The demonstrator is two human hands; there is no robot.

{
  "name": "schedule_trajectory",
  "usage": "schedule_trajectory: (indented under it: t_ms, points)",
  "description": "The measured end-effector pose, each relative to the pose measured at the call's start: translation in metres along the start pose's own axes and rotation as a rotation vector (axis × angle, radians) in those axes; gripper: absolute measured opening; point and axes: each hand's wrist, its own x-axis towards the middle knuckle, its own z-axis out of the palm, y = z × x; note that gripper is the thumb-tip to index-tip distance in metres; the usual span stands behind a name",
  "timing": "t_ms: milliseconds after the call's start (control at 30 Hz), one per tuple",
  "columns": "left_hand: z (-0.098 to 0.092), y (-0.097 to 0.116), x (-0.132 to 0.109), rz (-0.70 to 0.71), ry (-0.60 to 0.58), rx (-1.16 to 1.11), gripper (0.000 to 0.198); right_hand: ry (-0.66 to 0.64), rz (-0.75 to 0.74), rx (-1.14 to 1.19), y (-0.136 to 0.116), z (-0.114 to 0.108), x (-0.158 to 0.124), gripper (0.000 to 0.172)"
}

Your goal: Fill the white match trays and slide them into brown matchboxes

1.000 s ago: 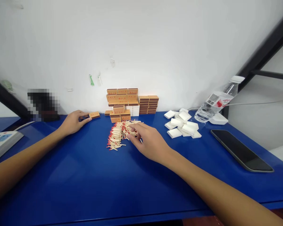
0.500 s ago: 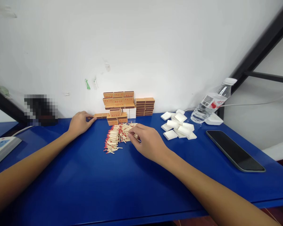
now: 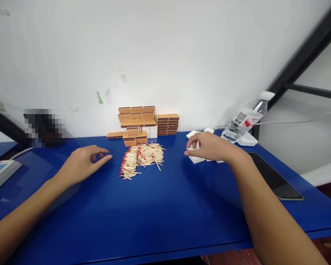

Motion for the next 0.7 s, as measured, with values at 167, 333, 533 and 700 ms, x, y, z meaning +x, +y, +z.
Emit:
schedule_trajectory:
  t_ms: [167,333,533,700]
  points:
    - [0.001,0.011,-0.011,0.247,0.122,0.087,0.034,-0.115,0.084,-0.021,0.022,0.009,-0.005,0.05]
    - [0.009,0.027,-0.019,0.536,0.261,0.17,0.026,-0.13,0.003,-0.077,0.033,0.017,0.003,0.034]
    - [0.013,0.048,-0.028,0.614,0.245,0.001,0.017,-0.098,-0.196,0.052,-0.033,0.017,-0.007,0.031]
    - [0.016,0.067,-0.038,0.566,0.182,-0.224,0.031,-0.064,-0.448,0.201,-0.116,0.062,-0.02,0.024]
